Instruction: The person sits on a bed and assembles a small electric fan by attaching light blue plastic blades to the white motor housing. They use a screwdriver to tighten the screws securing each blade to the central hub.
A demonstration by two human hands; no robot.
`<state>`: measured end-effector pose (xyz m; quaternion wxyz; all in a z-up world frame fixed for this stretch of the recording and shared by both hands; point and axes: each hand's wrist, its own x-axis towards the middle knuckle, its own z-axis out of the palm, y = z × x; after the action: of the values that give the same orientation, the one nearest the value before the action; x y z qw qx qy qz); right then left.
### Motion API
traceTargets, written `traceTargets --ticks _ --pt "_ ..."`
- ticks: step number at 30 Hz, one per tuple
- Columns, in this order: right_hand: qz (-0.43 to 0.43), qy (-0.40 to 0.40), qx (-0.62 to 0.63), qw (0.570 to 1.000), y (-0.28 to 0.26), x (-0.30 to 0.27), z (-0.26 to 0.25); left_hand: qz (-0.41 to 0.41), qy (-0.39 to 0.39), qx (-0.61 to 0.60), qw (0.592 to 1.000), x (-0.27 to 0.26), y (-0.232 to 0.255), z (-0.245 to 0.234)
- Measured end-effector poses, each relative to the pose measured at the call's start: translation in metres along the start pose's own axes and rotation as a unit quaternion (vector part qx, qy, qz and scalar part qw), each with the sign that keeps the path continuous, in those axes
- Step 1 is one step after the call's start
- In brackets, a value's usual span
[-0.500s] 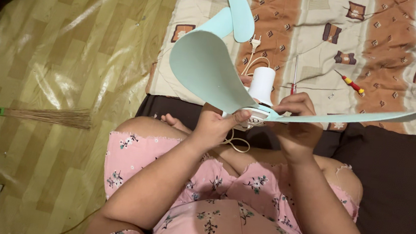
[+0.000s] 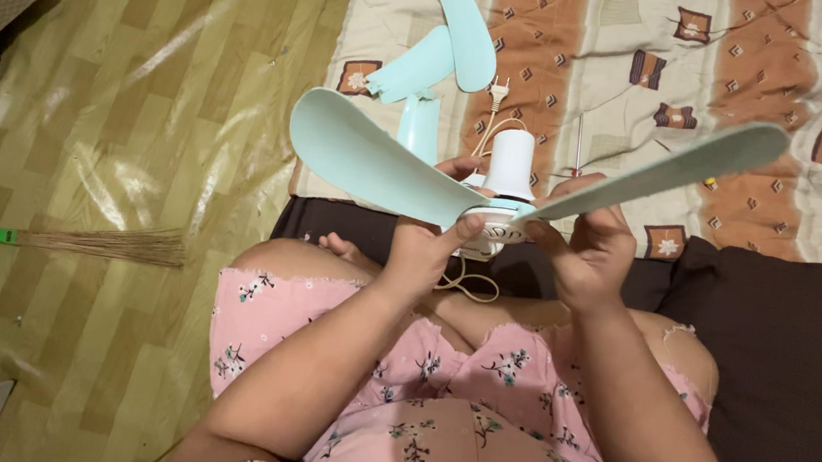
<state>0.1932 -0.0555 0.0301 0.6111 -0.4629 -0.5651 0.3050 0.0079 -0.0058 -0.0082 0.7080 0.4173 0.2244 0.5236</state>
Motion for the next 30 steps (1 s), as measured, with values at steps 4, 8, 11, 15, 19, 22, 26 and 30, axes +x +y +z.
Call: traceTargets --ticks 4,8,11,15,19,22,26,30 --pt "-0.015 0.001 -0.076 0.997 -0.002 0.002 0.001 -0.028 0.022 -0.067 0.997 -0.001 -0.008 0.001" --pt "-0.056 0.012 -0.082 0.995 0.003 0.0 0.004 -0.049 0.02 -0.149 0.987 -0.003 -0.021 0.0" --pt "-0.072 0.021 -0.077 0.994 0.009 -0.004 0.005 -0.067 0.043 -0.187 0.979 -0.005 -0.039 -0.007" --pt "-0.064 0.028 -0.051 0.996 0.016 -0.01 0.005 -0.084 0.057 -0.293 0.951 -0.006 -0.069 -0.018" --pt "-0.065 0.038 -0.062 0.995 0.017 -0.01 0.007 -0.075 0.073 -0.299 0.949 -0.006 -0.086 -0.024" --pt "-0.063 0.035 -0.059 0.996 0.015 -0.006 0.006 -0.085 0.084 -0.306 0.945 -0.005 -0.086 -0.024" --pt "-0.05 0.031 -0.054 0.997 0.012 -0.002 0.005 -0.094 0.086 -0.31 0.942 -0.004 -0.078 -0.02" --pt "-0.024 0.037 -0.037 0.998 0.009 -0.003 0.004 -0.107 0.09 -0.3 0.944 -0.004 -0.073 -0.018"
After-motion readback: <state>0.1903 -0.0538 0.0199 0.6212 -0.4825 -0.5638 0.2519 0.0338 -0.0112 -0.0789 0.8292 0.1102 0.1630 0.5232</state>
